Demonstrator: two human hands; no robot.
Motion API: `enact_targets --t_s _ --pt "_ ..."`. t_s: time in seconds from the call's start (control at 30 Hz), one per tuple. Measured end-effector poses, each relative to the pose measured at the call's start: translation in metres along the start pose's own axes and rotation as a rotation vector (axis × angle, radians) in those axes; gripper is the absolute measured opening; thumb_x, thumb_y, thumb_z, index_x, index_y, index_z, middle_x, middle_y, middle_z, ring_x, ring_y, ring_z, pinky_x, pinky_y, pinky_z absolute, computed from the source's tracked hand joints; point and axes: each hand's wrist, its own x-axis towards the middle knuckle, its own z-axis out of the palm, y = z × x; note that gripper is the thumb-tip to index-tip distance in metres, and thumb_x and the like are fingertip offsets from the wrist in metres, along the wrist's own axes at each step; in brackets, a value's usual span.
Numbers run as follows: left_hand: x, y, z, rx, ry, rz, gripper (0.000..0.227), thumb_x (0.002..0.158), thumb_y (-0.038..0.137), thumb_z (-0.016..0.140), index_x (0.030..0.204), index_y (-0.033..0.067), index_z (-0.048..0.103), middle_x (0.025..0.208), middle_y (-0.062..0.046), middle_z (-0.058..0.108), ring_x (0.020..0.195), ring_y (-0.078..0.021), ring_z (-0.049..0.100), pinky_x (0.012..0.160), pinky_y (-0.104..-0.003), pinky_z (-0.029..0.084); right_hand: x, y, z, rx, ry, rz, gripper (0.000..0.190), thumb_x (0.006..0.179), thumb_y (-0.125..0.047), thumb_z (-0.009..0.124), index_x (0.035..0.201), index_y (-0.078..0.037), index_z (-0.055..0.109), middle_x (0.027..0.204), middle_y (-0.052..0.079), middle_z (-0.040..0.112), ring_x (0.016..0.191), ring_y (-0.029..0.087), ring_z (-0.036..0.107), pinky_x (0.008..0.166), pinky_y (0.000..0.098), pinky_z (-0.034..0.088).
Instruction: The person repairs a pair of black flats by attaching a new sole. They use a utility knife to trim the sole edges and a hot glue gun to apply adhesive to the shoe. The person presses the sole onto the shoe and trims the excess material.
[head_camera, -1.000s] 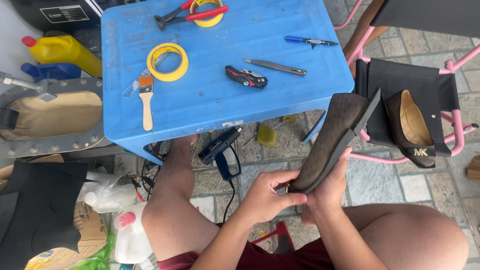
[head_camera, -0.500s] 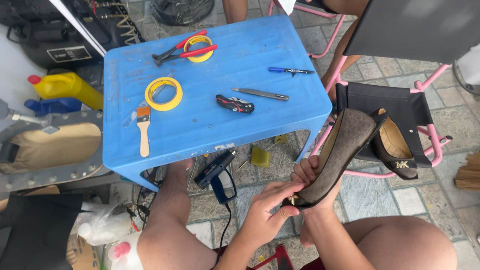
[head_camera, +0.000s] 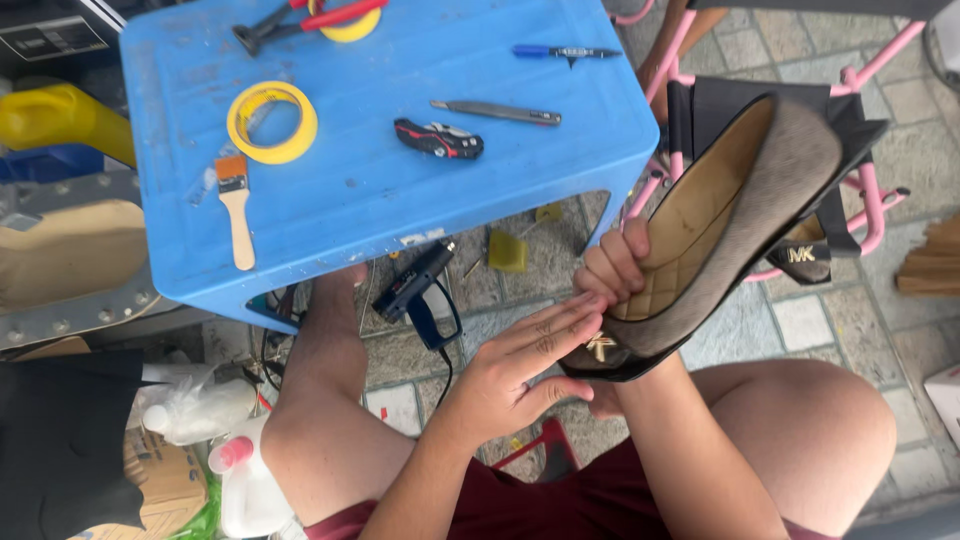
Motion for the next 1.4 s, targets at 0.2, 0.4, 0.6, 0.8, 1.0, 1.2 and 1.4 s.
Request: enact_targets --t_s 0.2,0.4,0.6,0.8,1.0,1.2,1.4 --pt "0.011 0.005 0.012 0.196 0.086 0.114 0.053 0.083 0.012 0.084 0.134 0.0058 0.068 0.134 -0.008 0.071 0.134 -0.0287 0.068 0.118 -0.040 0.058 0.015 0.009 0.009 0.136 -0.157 -0.039 0.017 0.113 -0.014 0.044 0.101 -0.005 0.051 0.077 0.003 0.050 0.069 0.012 0.048 0.063 0.0261 0.047" --pt "0.014 0.001 0.014 0.147 0.135 0.279 0.056 0.072 0.021 0.089 0.121 0.0026 0.070 0.128 -0.010 0.070 0.127 -0.0291 0.067 0.110 -0.043 0.060 0.016 0.013 0.027 0.253 -0.134 -0.079 0.019 0.114 -0.011 0.045 0.097 -0.005 0.050 0.074 0.002 0.049 0.066 0.012 0.049 0.061 0.0246 0.050" --pt "0.013 0.000 0.027 0.201 0.245 0.319 0.029 0.085 0.000 0.087 0.110 0.0025 0.074 0.121 -0.009 0.074 0.123 -0.0272 0.071 0.104 -0.040 0.061 0.016 0.018 0.034 0.283 -0.128 -0.126 0.015 0.112 -0.009 0.045 0.099 -0.005 0.050 0.072 0.002 0.049 0.064 0.011 0.050 0.060 0.0237 0.051" --pt "0.014 0.002 0.021 0.237 0.142 0.259 0.022 0.088 0.003 0.085 0.107 0.0068 0.076 0.119 -0.003 0.075 0.123 -0.0204 0.070 0.105 -0.037 0.059 0.013 0.014 0.027 0.293 -0.117 -0.090 0.014 0.113 -0.009 0.046 0.101 -0.004 0.051 0.072 0.003 0.050 0.063 0.011 0.050 0.058 0.0238 0.050" --pt "0.017 0.003 0.011 0.038 0.050 0.145 0.029 0.084 0.008 0.081 0.113 0.0045 0.076 0.122 -0.006 0.075 0.127 -0.0250 0.069 0.109 -0.038 0.061 0.007 0.026 0.012 0.587 -0.085 -0.037 0.015 0.111 -0.005 0.044 0.101 0.000 0.053 0.074 0.003 0.051 0.064 0.013 0.051 0.061 0.0265 0.054" --pt "0.017 -0.004 0.023 0.157 0.274 0.196 0.015 0.100 0.015 0.067 0.108 0.0030 0.068 0.120 -0.008 0.071 0.122 -0.0236 0.069 0.114 -0.042 0.055 -0.013 0.036 0.009 0.105 0.637 0.022 0.030 0.102 -0.029 0.041 0.111 -0.003 0.054 0.093 0.012 0.064 0.091 0.023 0.062 0.092 0.0376 0.053" --pt "0.009 -0.011 0.004 -0.037 0.687 -0.055 0.026 0.114 0.026 0.045 0.117 0.0027 0.057 0.122 -0.010 0.062 0.122 -0.0222 0.065 0.113 -0.038 0.051 -0.059 0.032 0.062 -2.020 0.557 -0.619 0.078 0.097 -0.029 0.071 0.152 0.003 0.026 0.148 0.020 0.037 0.142 0.030 0.037 0.117 0.0457 0.033"
